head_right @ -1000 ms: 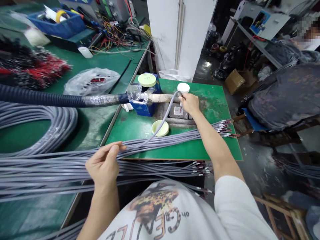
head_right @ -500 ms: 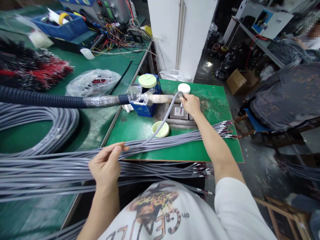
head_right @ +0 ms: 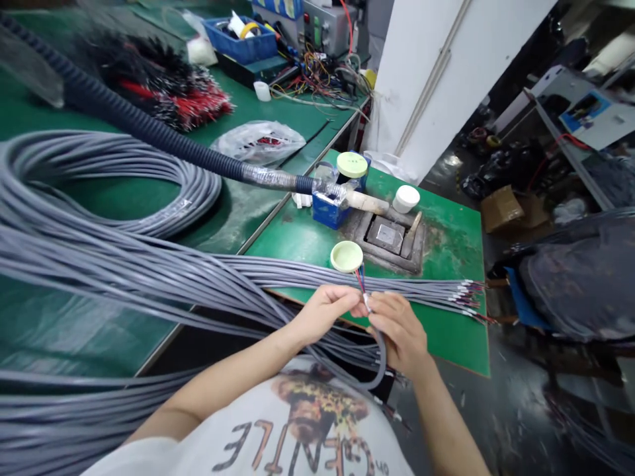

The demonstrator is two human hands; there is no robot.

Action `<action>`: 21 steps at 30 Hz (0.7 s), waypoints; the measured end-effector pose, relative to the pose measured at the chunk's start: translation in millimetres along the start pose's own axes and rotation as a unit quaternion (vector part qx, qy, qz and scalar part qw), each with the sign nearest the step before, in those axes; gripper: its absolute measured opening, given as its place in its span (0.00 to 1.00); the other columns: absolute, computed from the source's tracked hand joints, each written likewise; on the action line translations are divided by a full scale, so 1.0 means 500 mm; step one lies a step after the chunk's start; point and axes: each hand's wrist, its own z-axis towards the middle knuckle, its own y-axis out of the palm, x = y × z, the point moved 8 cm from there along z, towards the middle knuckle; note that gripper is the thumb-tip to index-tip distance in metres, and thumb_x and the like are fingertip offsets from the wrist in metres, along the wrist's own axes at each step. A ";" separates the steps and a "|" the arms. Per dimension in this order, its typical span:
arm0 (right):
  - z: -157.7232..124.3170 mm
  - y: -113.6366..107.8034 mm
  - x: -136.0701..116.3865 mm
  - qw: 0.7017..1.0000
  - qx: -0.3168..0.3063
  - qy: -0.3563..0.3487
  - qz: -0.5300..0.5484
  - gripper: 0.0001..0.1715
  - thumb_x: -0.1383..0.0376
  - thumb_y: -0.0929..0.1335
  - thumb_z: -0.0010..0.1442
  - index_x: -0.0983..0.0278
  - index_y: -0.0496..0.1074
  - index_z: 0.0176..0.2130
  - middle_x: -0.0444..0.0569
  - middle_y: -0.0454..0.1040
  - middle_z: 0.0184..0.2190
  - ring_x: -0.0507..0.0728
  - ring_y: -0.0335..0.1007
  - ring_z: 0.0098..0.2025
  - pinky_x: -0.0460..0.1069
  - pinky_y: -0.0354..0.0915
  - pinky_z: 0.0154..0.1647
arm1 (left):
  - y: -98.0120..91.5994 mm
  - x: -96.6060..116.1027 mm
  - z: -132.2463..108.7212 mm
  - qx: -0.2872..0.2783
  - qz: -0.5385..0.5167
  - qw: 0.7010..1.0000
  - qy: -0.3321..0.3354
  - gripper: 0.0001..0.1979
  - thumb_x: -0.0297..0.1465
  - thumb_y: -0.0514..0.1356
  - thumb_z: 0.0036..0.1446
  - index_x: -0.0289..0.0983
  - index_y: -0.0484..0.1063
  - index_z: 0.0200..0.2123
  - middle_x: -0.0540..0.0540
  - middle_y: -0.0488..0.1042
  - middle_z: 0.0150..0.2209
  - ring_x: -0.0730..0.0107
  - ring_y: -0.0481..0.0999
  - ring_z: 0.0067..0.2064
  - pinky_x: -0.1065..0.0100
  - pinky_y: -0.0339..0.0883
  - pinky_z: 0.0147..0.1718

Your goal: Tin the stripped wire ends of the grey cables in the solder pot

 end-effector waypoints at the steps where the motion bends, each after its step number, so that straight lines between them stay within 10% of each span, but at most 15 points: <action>1: -0.016 0.008 0.000 1.000 0.000 -0.003 0.003 0.28 0.70 0.70 0.52 0.44 0.69 0.50 0.44 0.77 0.48 0.65 0.73 0.51 0.69 0.68 0.52 | 0.005 -0.006 0.001 0.011 -0.009 1.000 0.001 0.19 0.45 0.61 0.54 0.35 0.78 0.26 0.45 0.79 0.26 0.69 0.76 0.29 0.67 0.72 0.34; 9: -0.070 0.011 -0.003 0.996 0.037 0.062 0.051 0.27 0.72 0.64 0.58 0.46 0.70 0.51 0.46 0.76 0.49 0.64 0.72 0.53 0.67 0.69 0.51 | 0.013 -0.005 -0.019 0.034 0.048 0.998 0.029 0.14 0.40 0.62 0.55 0.36 0.78 0.24 0.47 0.78 0.25 0.69 0.75 0.30 0.68 0.70 0.35; 14: -0.087 0.021 0.033 0.964 0.059 0.253 0.049 0.12 0.65 0.67 0.58 0.51 0.74 0.42 0.44 0.78 0.29 0.60 0.76 0.30 0.56 0.71 0.31 | 0.019 -0.003 -0.022 0.047 0.118 0.991 0.051 0.12 0.37 0.62 0.55 0.36 0.77 0.24 0.49 0.75 0.24 0.73 0.71 0.28 0.70 0.65 0.31; 21: -0.091 0.049 0.057 0.928 0.060 0.350 0.115 0.04 0.61 0.68 0.58 0.57 0.74 0.35 0.41 0.72 0.18 0.54 0.69 0.20 0.49 0.65 0.22 | 0.001 -0.023 -0.014 0.104 -0.062 0.992 0.021 0.15 0.37 0.69 0.45 0.34 0.69 0.27 0.54 0.67 0.20 0.81 0.63 0.21 0.76 0.58 0.21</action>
